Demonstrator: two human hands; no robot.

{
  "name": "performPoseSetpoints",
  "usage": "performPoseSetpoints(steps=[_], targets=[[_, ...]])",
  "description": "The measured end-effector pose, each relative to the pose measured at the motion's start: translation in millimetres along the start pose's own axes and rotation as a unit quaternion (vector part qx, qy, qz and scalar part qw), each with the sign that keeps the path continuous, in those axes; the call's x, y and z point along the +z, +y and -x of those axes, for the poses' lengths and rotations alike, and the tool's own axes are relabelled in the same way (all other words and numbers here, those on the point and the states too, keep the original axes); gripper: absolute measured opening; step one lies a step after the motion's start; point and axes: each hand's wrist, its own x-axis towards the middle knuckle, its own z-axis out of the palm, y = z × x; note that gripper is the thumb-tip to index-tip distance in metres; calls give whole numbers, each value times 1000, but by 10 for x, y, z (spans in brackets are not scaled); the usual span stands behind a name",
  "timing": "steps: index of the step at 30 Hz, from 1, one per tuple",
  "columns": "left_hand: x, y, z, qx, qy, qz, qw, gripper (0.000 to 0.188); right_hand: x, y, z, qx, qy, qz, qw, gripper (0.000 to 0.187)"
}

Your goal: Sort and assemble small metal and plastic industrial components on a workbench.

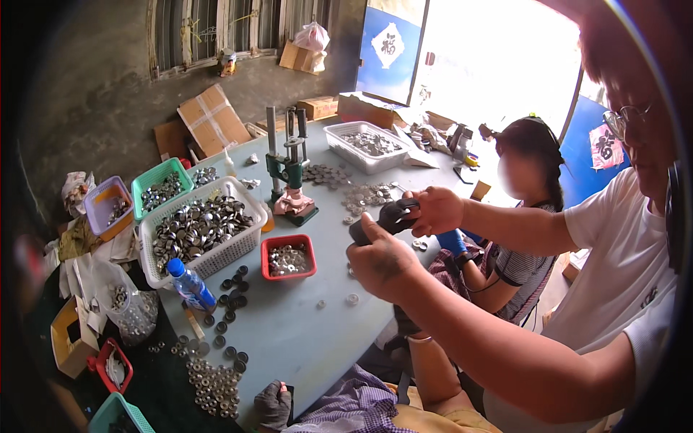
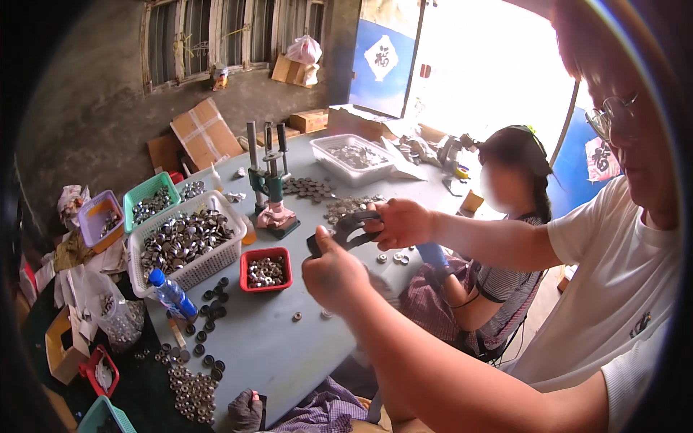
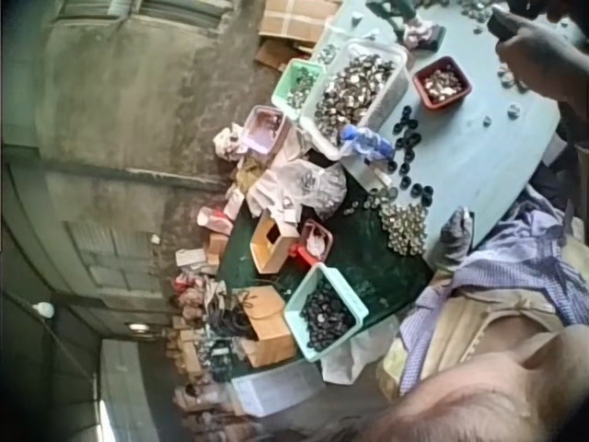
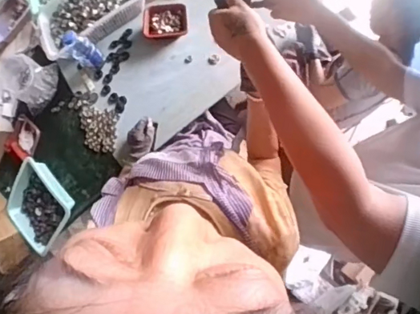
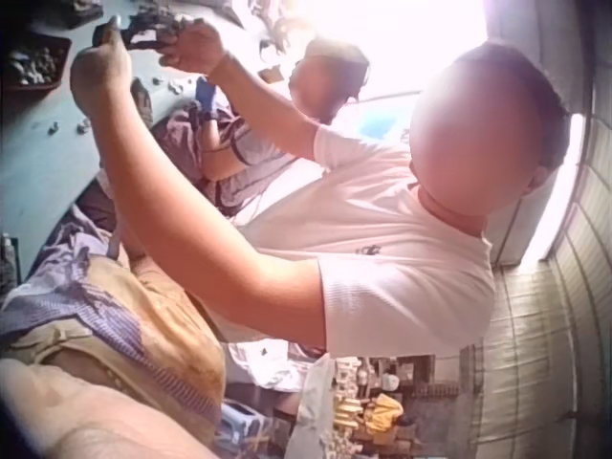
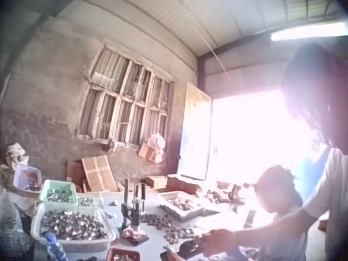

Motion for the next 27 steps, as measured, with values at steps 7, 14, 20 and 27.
performPoseSetpoints(steps=[7,14,20,27], targets=[[-23,-153,30,36,-18,-21,999,18,-236,-110,61,25,19,185,982,57],[297,-615,230,96,-15,-113,989,25,53,-312,256,319,184,-257,894,26],[270,-616,203,129,9,-100,987,22,-72,-296,262,192,24,96,976,29],[271,-577,210,57,-24,-43,997,22,270,-679,260,271,119,-24,955,5]])
